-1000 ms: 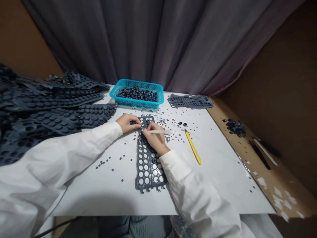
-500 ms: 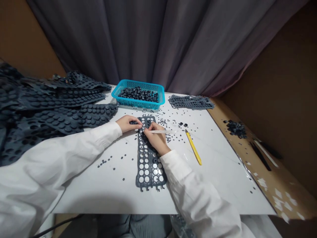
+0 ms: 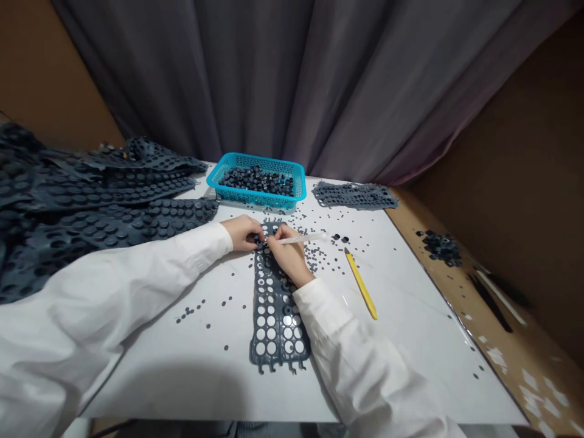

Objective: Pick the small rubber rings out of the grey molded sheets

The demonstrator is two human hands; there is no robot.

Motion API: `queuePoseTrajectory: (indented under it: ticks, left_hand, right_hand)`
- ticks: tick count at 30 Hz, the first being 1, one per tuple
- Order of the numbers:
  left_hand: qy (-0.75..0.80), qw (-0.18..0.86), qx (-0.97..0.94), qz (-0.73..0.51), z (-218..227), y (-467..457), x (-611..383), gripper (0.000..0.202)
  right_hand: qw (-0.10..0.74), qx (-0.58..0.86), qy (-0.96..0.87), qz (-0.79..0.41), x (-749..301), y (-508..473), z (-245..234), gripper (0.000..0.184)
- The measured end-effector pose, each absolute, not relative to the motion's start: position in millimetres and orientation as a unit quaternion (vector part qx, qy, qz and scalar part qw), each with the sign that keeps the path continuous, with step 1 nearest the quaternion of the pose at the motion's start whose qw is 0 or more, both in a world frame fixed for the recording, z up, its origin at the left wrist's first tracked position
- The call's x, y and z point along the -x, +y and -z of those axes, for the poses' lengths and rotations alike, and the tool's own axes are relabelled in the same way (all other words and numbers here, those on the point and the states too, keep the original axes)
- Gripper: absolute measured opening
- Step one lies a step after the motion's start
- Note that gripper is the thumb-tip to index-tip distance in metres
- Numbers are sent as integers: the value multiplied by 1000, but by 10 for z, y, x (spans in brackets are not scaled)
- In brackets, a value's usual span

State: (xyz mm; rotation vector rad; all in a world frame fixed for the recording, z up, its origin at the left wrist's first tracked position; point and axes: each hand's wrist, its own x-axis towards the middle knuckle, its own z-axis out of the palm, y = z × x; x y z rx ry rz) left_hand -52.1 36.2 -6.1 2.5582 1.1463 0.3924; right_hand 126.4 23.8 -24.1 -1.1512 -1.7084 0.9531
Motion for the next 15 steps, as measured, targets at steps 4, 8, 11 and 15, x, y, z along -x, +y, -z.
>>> queuePoseTrajectory:
  ticks: [4,8,11,15]
  left_hand:
    - [365,131,-917,-96,37,413,502,16]
    - [341,118,-931,-58,-12,451,472,10]
    - [335,104,-936,-32,-56,454,443,3]
    - [354,71,-933,8,-93,377,392,3]
  right_hand:
    - [425,454,-682,-385,-1270,209,274,22]
    - [421,452,-685,-385,-1264,201,278,23]
    - [425,454,-683,-383,-1254,200,288,23]
    - [431,456,-684,-374,-1247,199,303,23]
